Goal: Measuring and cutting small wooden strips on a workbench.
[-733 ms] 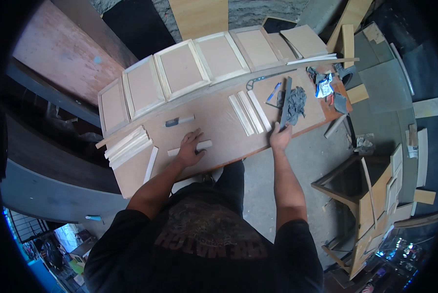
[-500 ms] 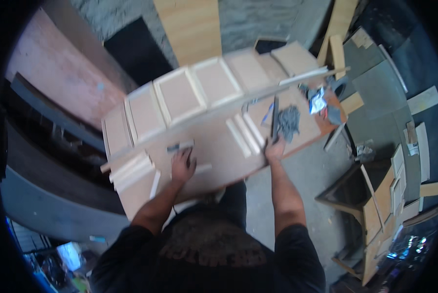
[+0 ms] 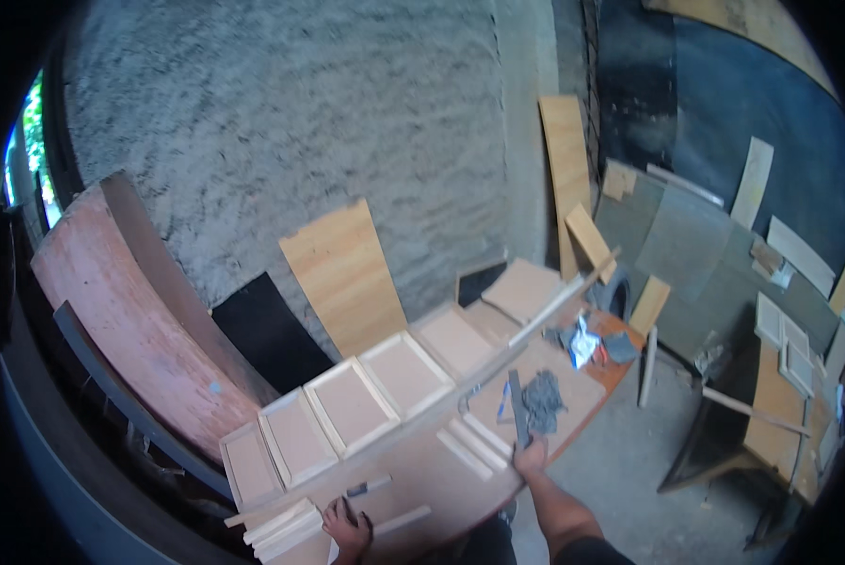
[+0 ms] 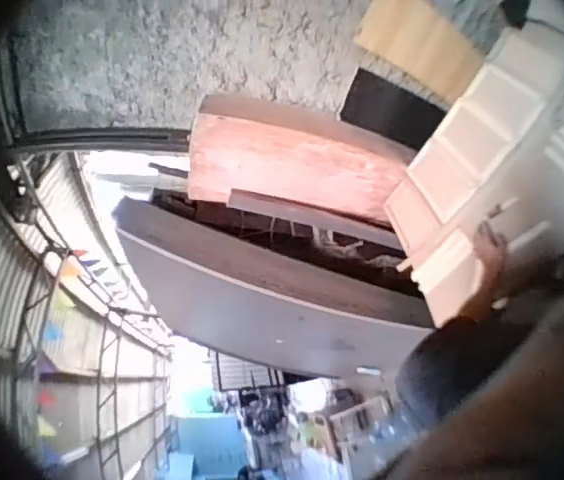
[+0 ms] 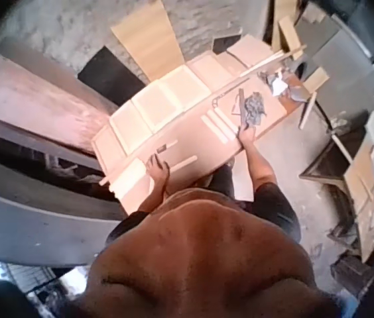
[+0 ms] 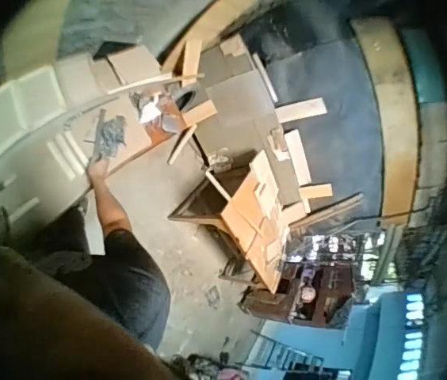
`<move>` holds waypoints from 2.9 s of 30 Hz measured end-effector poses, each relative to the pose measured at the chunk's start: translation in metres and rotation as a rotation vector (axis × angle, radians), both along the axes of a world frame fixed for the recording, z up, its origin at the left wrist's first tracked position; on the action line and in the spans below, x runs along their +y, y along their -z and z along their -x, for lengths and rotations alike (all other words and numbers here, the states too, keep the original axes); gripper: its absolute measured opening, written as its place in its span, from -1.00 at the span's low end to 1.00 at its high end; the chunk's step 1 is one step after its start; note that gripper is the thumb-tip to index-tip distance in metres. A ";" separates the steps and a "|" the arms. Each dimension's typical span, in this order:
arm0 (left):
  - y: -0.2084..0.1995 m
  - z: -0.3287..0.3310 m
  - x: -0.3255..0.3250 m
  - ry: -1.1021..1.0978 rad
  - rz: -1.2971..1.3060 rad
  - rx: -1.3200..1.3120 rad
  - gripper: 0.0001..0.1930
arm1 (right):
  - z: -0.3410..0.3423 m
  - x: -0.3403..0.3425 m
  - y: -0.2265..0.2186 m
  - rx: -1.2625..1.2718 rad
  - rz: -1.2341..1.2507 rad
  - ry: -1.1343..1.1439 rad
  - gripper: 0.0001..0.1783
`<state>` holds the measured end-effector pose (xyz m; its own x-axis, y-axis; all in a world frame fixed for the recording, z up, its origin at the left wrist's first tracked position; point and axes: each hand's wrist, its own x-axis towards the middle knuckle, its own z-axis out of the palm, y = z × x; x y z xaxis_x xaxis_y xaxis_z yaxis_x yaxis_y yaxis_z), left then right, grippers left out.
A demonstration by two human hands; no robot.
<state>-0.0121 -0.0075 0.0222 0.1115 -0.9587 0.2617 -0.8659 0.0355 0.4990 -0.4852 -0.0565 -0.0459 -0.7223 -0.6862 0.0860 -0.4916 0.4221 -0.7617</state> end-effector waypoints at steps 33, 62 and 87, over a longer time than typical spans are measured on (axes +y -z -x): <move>0.030 -0.103 0.100 -0.241 -0.188 0.031 -0.62 | -0.060 -0.124 -0.076 0.076 -0.237 -0.336 -0.64; -0.025 -0.029 0.046 -0.150 -0.321 0.857 -0.77 | -0.028 -0.200 -0.065 -0.198 -0.342 -0.311 -0.69; 0.038 0.182 -0.097 0.015 -0.758 1.198 -0.61 | -0.062 0.118 -0.215 -0.744 0.031 -0.583 -0.61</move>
<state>-0.1944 -0.1046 -0.0158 -0.1155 -0.8250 -0.5532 0.0863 -0.5631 0.8218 -0.4236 0.0618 0.1688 -0.1433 -0.9615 -0.2344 -0.0024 0.2371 -0.9715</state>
